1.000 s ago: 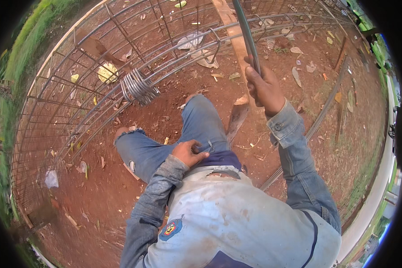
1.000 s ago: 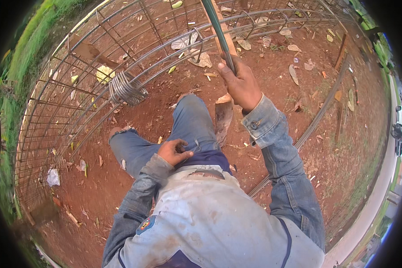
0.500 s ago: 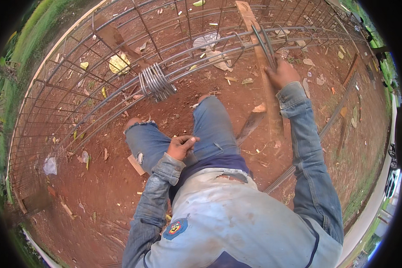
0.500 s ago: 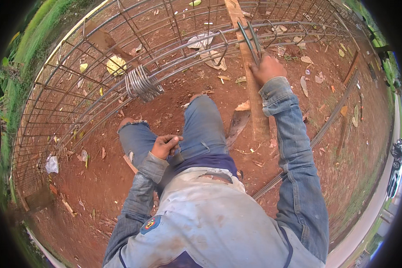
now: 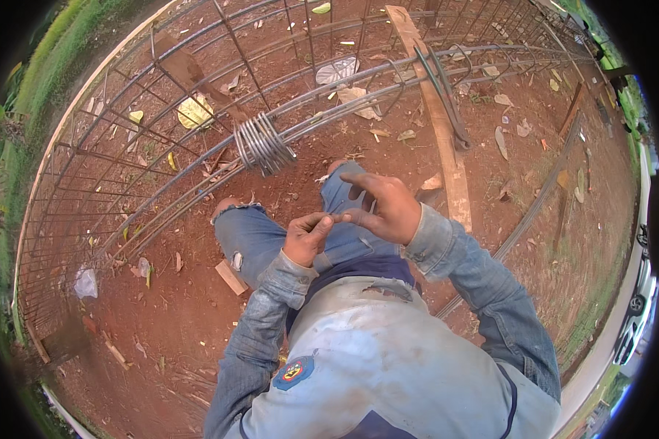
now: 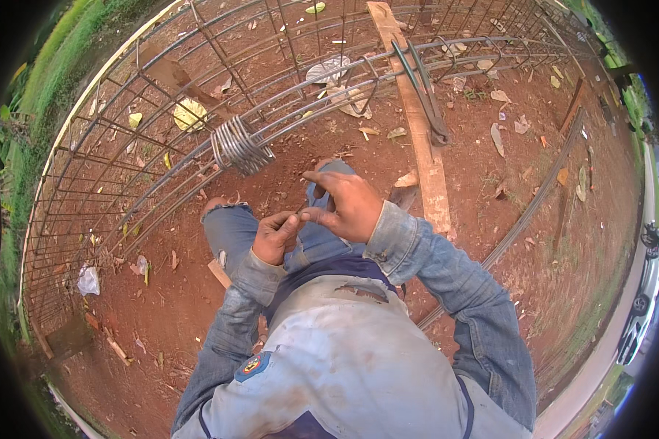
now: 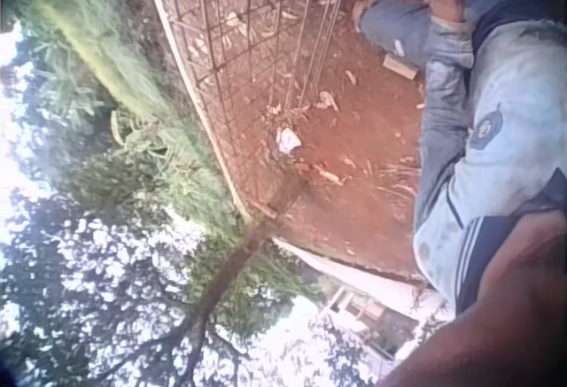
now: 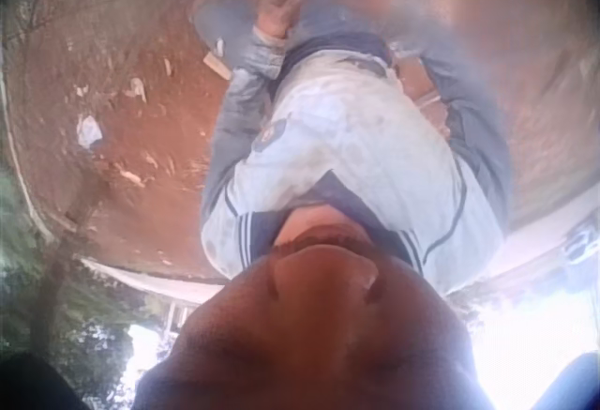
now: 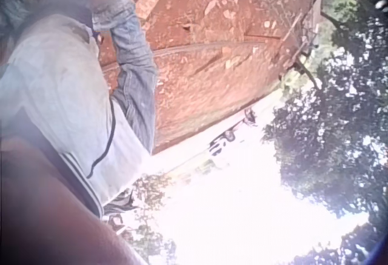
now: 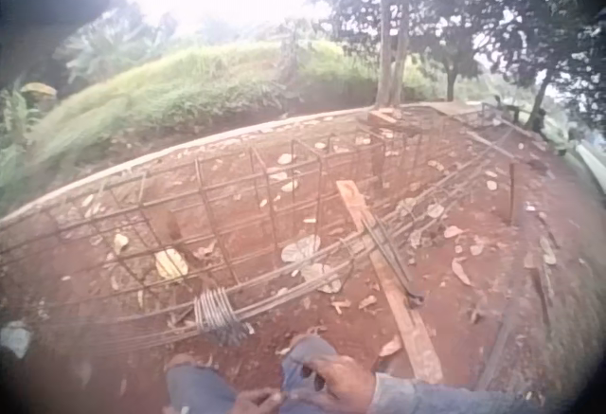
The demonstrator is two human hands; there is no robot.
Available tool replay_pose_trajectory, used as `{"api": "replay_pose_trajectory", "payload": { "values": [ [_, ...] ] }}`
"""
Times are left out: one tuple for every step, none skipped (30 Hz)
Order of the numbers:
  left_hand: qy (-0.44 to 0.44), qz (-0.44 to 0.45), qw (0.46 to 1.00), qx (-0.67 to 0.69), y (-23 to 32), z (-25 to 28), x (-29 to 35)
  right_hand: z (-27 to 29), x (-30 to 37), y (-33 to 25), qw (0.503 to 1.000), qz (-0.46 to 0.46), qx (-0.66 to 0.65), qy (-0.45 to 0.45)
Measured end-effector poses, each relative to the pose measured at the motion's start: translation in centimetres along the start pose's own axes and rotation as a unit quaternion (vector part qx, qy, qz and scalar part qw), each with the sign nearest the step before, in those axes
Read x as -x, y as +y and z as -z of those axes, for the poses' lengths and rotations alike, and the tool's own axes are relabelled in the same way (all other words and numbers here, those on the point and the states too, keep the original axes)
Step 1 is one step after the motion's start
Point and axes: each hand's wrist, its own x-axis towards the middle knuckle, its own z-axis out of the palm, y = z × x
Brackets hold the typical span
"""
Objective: The person assembles a cylindrical rebar cage by tying wire ties around the intersections of vertical and horizontal rebar rods using pliers. The person adjusts the cage and uses a wooden plank as a temporary support during the process.
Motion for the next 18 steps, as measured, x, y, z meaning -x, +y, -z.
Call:
{"api": "replay_pose_trajectory", "payload": {
  "values": [
    [0.009,-0.049,0.996,-0.078,0.0,-0.6,0.0,-1.8,0.3,0.8,1.0,0.007,-0.023,0.001],
    [-0.001,-0.065,0.994,-0.086,0.2,-0.8,0.2,-2.9,0.5,1.3,0.999,0.014,-0.049,0.002],
    [-0.011,-0.082,0.992,-0.095,0.5,-1.0,0.3,-3.1,0.7,1.6,0.997,-0.008,-0.074,-0.006],
    [-0.026,-0.096,0.989,-0.106,0.7,-1.1,0.6,-3.2,1.0,1.5,0.994,-0.031,-0.1,-0.009],
    [-0.041,-0.044,0.993,-0.097,0.4,-0.3,0.8,-3.1,1.1,1.4,0.991,-0.055,-0.125,-0.012],
    [-0.053,-0.004,0.998,-0.047,-0.1,0.2,1.0,-2.9,1.3,1.4,0.993,-0.056,-0.1,-0.02],
    [-0.061,0.035,0.998,0.0,-0.5,0.8,1.3,-2.5,1.3,1.4,0.995,-0.053,-0.077,-0.028],
    [-0.068,0.072,0.994,0.046,-0.7,1.6,1.6,-2.1,1.1,1.4,0.997,-0.049,-0.053,-0.036],
    [-0.094,0.073,0.993,-0.022,-0.8,2.4,1.8,-1.6,0.9,1.4,0.997,-0.027,-0.052,-0.059],
    [-0.125,0.009,0.986,-0.107,-0.3,2.2,2.1,-1.3,0.7,1.2,0.995,-0.005,-0.053,-0.086],
    [-0.155,-0.053,0.968,-0.191,0.3,1.5,2.5,-1.2,0.7,1.2,0.992,0.016,-0.054,-0.112],
    [-0.183,-0.114,0.938,-0.273,1.3,0.9,3.0,-1.2,0.5,1.2,0.99,0.016,-0.051,-0.128],
    [-0.213,-0.06,0.924,-0.311,3.4,0.3,3.2,-0.9,0.3,1.2,0.988,0.016,-0.043,-0.145],
    [-0.183,-0.062,0.927,-0.323,3.7,0.8,3.2,-0.7,-0.1,1.1,0.986,0.017,-0.036,-0.162],
    [-0.152,-0.064,0.928,-0.335,3.9,1.3,3.2,-0.6,-0.7,0.8,0.986,0.002,-0.034,-0.163],
    [-0.126,-0.069,0.927,-0.346,4.1,1.7,2.8,-0.1,-1.3,0.2,0.987,-0.016,-0.028,-0.159],
    [-0.077,-0.086,0.94,-0.322,4.1,2.2,2.8,0.3,-2.0,-0.1,0.987,-0.035,-0.022,-0.154],
    [-0.028,-0.103,0.949,-0.296,4.1,2.6,3.0,0.2,-3.1,0.5,0.994,-0.021,0.06,-0.084]
  ]
}}
